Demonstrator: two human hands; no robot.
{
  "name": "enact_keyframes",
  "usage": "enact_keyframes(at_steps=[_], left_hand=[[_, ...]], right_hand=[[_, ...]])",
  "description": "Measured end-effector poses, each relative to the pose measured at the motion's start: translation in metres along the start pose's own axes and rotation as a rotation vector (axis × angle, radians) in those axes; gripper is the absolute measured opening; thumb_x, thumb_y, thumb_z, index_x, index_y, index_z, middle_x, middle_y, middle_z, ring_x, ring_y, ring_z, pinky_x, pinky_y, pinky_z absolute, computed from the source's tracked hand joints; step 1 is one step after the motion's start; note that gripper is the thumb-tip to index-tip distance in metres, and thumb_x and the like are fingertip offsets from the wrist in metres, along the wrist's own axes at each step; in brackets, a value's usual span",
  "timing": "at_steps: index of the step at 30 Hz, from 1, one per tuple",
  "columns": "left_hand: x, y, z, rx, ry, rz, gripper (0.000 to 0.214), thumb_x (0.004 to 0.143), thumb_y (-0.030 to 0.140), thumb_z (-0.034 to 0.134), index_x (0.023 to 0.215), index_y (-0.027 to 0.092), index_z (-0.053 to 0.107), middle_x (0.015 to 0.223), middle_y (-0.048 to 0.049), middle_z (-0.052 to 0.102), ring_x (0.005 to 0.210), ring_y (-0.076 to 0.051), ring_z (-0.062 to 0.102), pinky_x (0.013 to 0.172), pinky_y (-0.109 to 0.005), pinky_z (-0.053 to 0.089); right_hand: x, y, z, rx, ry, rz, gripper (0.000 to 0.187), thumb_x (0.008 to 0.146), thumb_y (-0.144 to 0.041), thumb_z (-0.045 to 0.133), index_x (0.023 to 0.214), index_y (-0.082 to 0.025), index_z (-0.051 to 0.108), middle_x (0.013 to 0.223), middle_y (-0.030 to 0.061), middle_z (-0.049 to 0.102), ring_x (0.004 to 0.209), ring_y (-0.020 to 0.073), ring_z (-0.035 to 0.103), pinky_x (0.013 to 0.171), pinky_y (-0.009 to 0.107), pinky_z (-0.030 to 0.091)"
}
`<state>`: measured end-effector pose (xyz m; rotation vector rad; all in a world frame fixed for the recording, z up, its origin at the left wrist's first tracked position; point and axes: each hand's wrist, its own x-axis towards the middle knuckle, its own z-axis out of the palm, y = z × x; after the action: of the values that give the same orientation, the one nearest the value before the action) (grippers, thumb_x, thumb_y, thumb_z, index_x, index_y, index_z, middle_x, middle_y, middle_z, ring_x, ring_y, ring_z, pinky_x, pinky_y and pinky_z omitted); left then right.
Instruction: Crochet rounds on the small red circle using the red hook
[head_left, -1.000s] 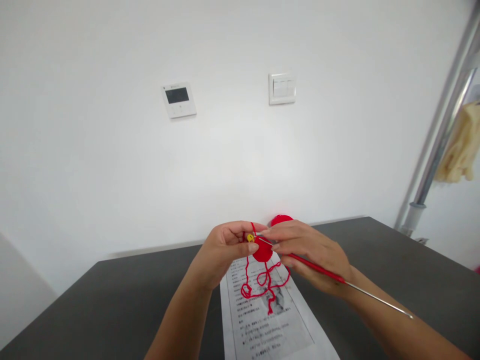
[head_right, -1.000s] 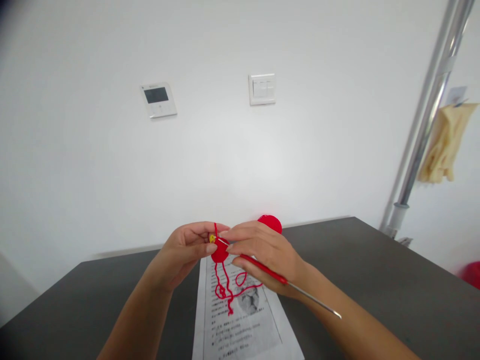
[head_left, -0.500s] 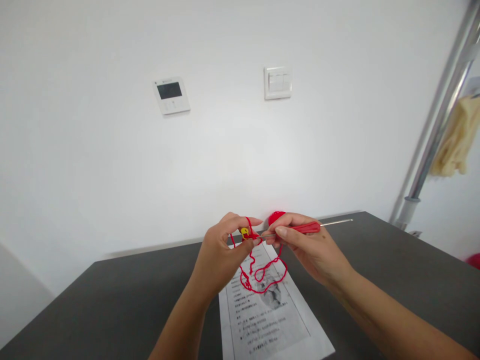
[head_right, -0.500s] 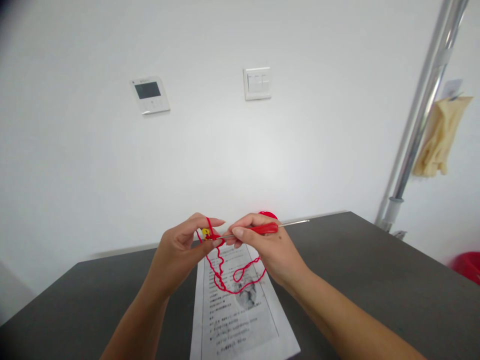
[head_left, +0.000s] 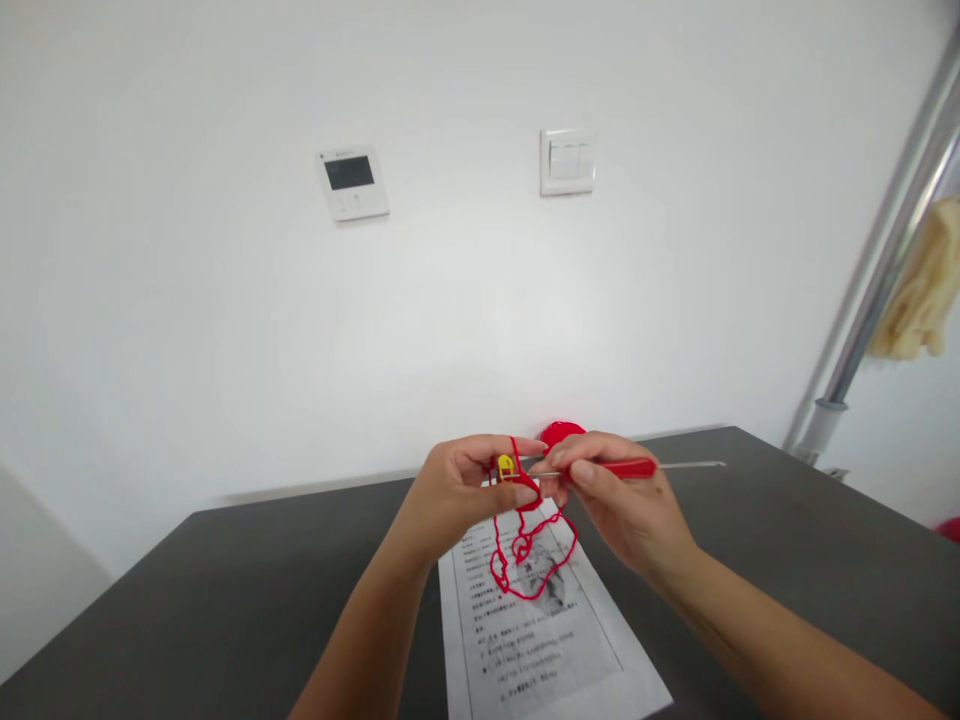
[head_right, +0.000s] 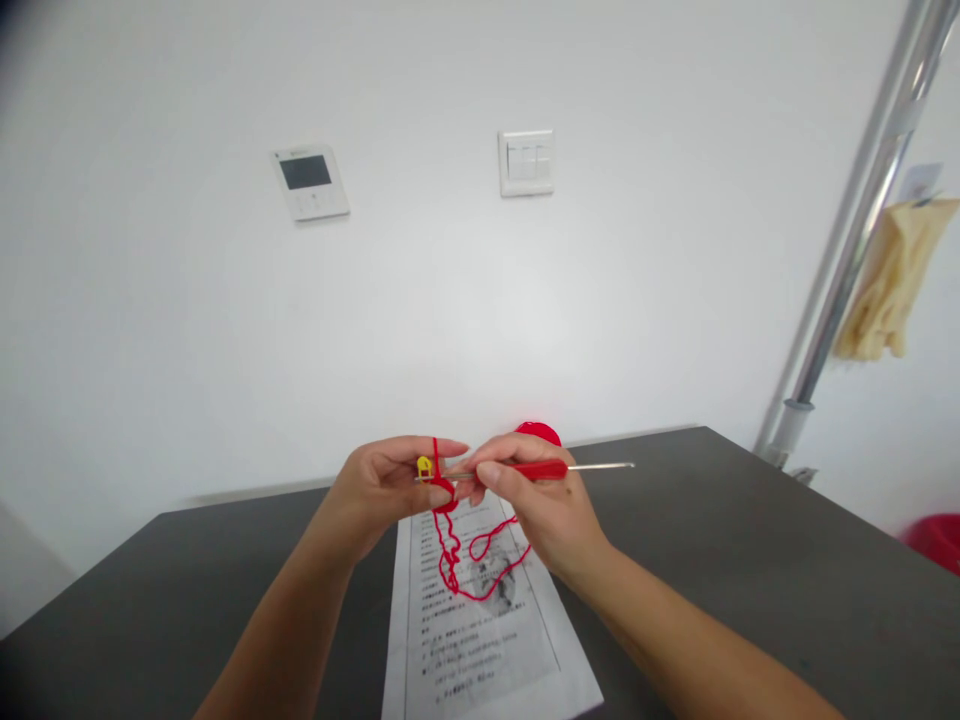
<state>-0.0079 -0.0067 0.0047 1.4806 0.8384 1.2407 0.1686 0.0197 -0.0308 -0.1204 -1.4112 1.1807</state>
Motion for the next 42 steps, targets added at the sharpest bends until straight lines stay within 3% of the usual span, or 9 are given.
enact_keyframes(at_steps=[2, 5, 8, 12, 20, 25, 31, 38, 42], left_hand=[[0.0, 0.0, -0.002, -0.148, -0.073, -0.123, 0.034, 0.058, 0.018, 0.089, 0.092, 0.019, 0.081, 0.075, -0.0022, 0.076, 0.066, -0.013, 0.066, 0.067, -0.026, 0.051], [0.0, -0.001, -0.002, -0.255, -0.144, -0.196, 0.038, 0.054, 0.018, 0.092, 0.09, 0.016, 0.081, 0.072, -0.0035, 0.077, 0.064, -0.012, 0.066, 0.066, -0.023, 0.051], [0.0, -0.003, 0.002, -0.322, -0.224, -0.223, 0.041, 0.051, 0.02, 0.094, 0.089, 0.014, 0.082, 0.069, -0.0043, 0.076, 0.062, -0.011, 0.065, 0.066, -0.021, 0.051], [0.001, -0.004, 0.008, -0.343, -0.206, -0.176, 0.042, 0.052, 0.021, 0.094, 0.093, 0.016, 0.082, 0.075, -0.0055, 0.078, 0.066, -0.012, 0.066, 0.069, -0.021, 0.052], [-0.003, 0.002, 0.01, -0.236, -0.026, -0.055, 0.027, 0.068, 0.027, 0.088, 0.094, 0.022, 0.082, 0.076, -0.0024, 0.078, 0.078, -0.012, 0.07, 0.076, -0.02, 0.052], [-0.004, 0.004, 0.012, -0.204, 0.053, -0.015, 0.024, 0.062, 0.026, 0.09, 0.085, 0.022, 0.083, 0.072, -0.001, 0.077, 0.068, -0.009, 0.066, 0.069, -0.018, 0.05], [-0.006, 0.003, 0.01, -0.092, 0.148, -0.018, 0.03, 0.066, 0.022, 0.086, 0.095, 0.023, 0.082, 0.075, -0.0003, 0.076, 0.068, -0.011, 0.065, 0.07, -0.023, 0.051], [-0.011, 0.003, 0.021, 0.384, 0.364, 0.158, 0.037, 0.076, 0.021, 0.073, 0.113, 0.018, 0.076, 0.079, 0.0004, 0.072, 0.083, -0.019, 0.065, 0.089, -0.034, 0.049], [-0.012, -0.004, 0.032, 0.379, 0.459, 0.157, 0.041, 0.075, 0.021, 0.072, 0.116, 0.017, 0.075, 0.085, -0.0011, 0.074, 0.084, -0.02, 0.065, 0.089, -0.035, 0.05]], right_hand=[[0.0, 0.0, -0.005, -0.27, -0.063, -0.265, 0.008, 0.091, -0.025, 0.07, 0.095, -0.024, 0.077, 0.088, 0.0029, 0.079, 0.081, 0.0143, 0.074, 0.073, 0.025, 0.061], [0.0, -0.008, -0.01, -0.683, -0.253, -0.656, 0.014, 0.095, -0.016, 0.063, 0.103, -0.018, 0.073, 0.098, 0.0107, 0.079, 0.092, 0.0185, 0.074, 0.08, 0.032, 0.063], [0.001, -0.017, -0.011, -0.955, -0.354, -0.881, 0.017, 0.096, -0.014, 0.06, 0.111, -0.015, 0.068, 0.102, 0.0142, 0.078, 0.102, 0.0203, 0.074, 0.084, 0.034, 0.064], [0.001, -0.02, -0.009, -1.014, -0.335, -0.867, 0.025, 0.095, -0.012, 0.061, 0.12, -0.016, 0.062, 0.101, 0.0118, 0.079, 0.103, 0.0196, 0.074, 0.086, 0.034, 0.064], [0.006, -0.022, -0.013, -0.854, -0.323, -0.687, 0.017, 0.1, -0.017, 0.051, 0.111, -0.019, 0.064, 0.106, 0.0108, 0.078, 0.105, 0.0187, 0.073, 0.092, 0.037, 0.061], [0.005, -0.023, -0.015, -0.872, -0.346, -0.661, 0.017, 0.101, -0.018, 0.047, 0.104, -0.019, 0.064, 0.109, 0.0118, 0.077, 0.107, 0.0177, 0.072, 0.093, 0.035, 0.06], [0.006, -0.024, -0.015, -0.903, -0.346, -0.642, 0.015, 0.098, -0.016, 0.05, 0.104, -0.023, 0.062, 0.108, 0.0096, 0.077, 0.104, 0.0194, 0.073, 0.089, 0.036, 0.061], [0.003, -0.013, -0.008, -0.961, -0.242, -0.72, 0.019, 0.093, -0.008, 0.054, 0.108, -0.017, 0.062, 0.104, 0.0123, 0.076, 0.101, 0.0198, 0.072, 0.09, 0.033, 0.06], [0.0, 0.003, -0.006, -1.008, -0.131, -0.811, 0.021, 0.093, -0.009, 0.057, 0.111, -0.018, 0.062, 0.105, 0.0125, 0.073, 0.097, 0.0209, 0.07, 0.084, 0.035, 0.061]])
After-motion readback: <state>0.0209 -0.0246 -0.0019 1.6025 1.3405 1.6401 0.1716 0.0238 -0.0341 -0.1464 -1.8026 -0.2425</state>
